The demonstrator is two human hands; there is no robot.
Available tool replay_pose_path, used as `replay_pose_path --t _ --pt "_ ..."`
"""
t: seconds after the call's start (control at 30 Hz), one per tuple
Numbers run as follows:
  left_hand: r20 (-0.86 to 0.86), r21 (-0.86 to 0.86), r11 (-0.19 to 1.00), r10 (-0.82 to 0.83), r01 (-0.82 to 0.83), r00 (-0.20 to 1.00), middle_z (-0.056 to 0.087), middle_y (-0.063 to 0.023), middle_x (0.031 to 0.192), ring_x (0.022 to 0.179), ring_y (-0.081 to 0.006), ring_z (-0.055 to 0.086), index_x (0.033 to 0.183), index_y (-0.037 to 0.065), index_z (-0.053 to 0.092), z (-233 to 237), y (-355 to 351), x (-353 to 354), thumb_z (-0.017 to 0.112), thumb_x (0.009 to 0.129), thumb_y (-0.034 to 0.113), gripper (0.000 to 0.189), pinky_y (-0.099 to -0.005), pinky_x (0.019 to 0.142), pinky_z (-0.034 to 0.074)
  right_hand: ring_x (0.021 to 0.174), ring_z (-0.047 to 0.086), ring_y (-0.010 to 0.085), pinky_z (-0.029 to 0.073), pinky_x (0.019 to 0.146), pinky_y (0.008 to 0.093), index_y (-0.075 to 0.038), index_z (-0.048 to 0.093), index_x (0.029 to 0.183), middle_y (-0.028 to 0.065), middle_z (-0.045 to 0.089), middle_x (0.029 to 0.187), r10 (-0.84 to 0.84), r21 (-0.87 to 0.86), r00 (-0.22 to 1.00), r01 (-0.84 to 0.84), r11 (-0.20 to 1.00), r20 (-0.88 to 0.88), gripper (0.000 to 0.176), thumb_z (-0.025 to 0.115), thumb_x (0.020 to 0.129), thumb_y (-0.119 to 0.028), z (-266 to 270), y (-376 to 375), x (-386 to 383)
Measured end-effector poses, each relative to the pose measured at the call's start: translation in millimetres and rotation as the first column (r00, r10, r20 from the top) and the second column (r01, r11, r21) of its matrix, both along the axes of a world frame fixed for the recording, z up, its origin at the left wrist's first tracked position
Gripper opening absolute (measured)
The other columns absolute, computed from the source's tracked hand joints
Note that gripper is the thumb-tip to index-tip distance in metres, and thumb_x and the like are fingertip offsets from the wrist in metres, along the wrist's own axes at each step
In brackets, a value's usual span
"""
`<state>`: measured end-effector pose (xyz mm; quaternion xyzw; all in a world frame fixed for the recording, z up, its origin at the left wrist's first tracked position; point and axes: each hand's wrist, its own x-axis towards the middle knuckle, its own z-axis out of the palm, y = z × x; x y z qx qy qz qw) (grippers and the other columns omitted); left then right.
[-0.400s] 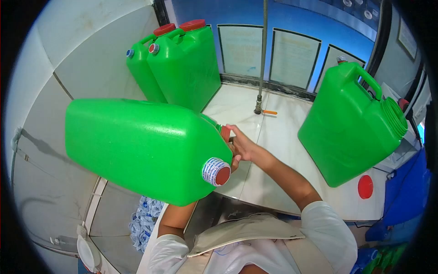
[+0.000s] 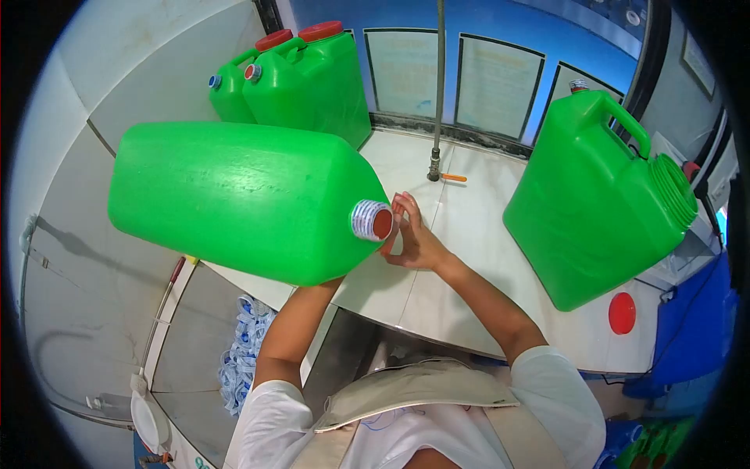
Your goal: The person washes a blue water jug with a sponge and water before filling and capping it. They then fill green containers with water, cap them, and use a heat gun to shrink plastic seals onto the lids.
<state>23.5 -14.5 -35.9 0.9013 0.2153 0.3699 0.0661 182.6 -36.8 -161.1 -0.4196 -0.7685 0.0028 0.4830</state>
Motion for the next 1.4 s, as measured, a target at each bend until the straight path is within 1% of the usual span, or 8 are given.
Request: replay_pose_path --t 0.1,0.17,0.57,0.63,0.8,1.03,1.23,1.4 --pt "-0.204 0.023 0.985 0.173 -0.172 0.964 0.057 -0.0028 0.081 0.076 -0.0186 0.057 0.089 0.010 0.057 -17 11 7 0.064 0.078 0.028 0.021 -0.0316 0.068 0.046 0.130 0.012 0.0492 0.027 0.105 0.0542 -0.012 0.033 0.132 0.0217 0.016 0.135 -0.116 -0.119 0.990 0.125 0.985 0.078 0.086 0.078 0.059 -0.025 -7 -14 26" --pt "0.319 0.043 0.896 0.407 -0.442 0.856 0.058 -0.0034 0.079 0.078 -0.0172 0.057 0.088 0.008 0.056 -53 26 30 0.064 0.079 0.030 0.025 -0.0322 0.069 0.046 0.129 0.013 0.0506 0.027 0.104 0.0558 -0.016 0.031 0.133 0.0245 0.016 0.135 -0.206 -0.125 0.961 0.231 0.965 0.185 0.088 0.078 0.059 -0.025 -13 -22 42" --pt "0.346 0.280 0.908 0.206 -0.310 0.915 0.053 -0.0035 0.070 0.072 -0.0170 0.054 0.082 0.007 0.053 -20 81 4 0.060 0.084 0.031 0.025 -0.0324 0.066 0.043 0.127 0.021 0.0500 0.024 0.105 0.0526 0.009 0.030 0.122 0.0312 0.026 0.133 -0.721 -0.065 0.675 0.736 0.674 0.157 0.088 0.081 0.059 -0.028 -56 -112 107" --pt "0.431 -0.415 0.906 0.110 0.089 0.896 0.047 -0.0035 0.063 0.064 -0.0154 0.048 0.075 0.008 0.047 32 72 -4 0.056 0.087 0.029 0.026 -0.0310 0.064 0.040 0.127 0.021 0.0501 0.023 0.105 0.0528 0.010 0.032 0.120 0.0323 0.025 0.134 -0.759 -0.118 0.619 0.784 0.609 0.201 0.085 0.080 0.061 -0.028 -55 -126 101" --pt "0.982 -0.190 0.688 0.149 0.701 0.120 0.039 -0.0022 0.060 0.061 -0.0145 0.043 0.070 0.009 0.040 149 73 -41 0.053 0.088 0.021 0.025 -0.0290 0.065 0.040 0.127 0.021 0.0497 0.023 0.105 0.0512 0.012 0.037 0.119 0.0347 0.020 0.136 -0.754 -0.150 0.606 0.795 0.588 0.254 0.076 0.075 0.068 -0.030 -27 -116 93" --pt "0.935 -0.181 0.302 0.347 0.936 0.069 0.046 -0.0102 0.068 0.067 -0.0215 0.049 0.084 0.001 0.035 192 105 -12 0.046 0.093 0.033 0.035 -0.0449 0.085 0.048 0.125 0.034 0.0362 0.025 0.106 0.0394 0.006 0.034 0.128 0.0289 0.031 0.135 -0.702 -0.746 0.529 0.180 0.641 -0.476 0.067 0.052 0.085 -0.041 -15 12 163" --pt "0.785 -0.423 0.031 0.513 0.906 0.349 0.052 -0.0168 0.081 0.094 -0.0361 0.054 0.098 -0.005 0.041 160 133 76 0.043 0.088 0.052 0.057 -0.0521 0.090 0.046 0.110 0.048 0.0324 0.038 0.097 0.0369 0.007 0.024 0.133 0.0211 0.047 0.122 -0.228 -0.219 0.058 -0.568 0.793 -0.972 0.072 0.048 0.086 -0.042 -91 93 217" --pt "0.753 -0.529 -0.260 0.295 0.807 0.589 0.054 -0.0144 0.081 0.084 -0.0330 0.059 0.097 -0.005 0.045 144 178 111 0.038 0.087 0.057 0.063 -0.0486 0.076 0.055 0.104 0.053 0.0268 0.042 0.091 0.0366 0.005 0.046 0.118 0.0167 0.052 0.118 0.025 -0.058 0.157 -0.505 0.861 -0.987 0.058 0.040 0.088 -0.043 -34 72 178"
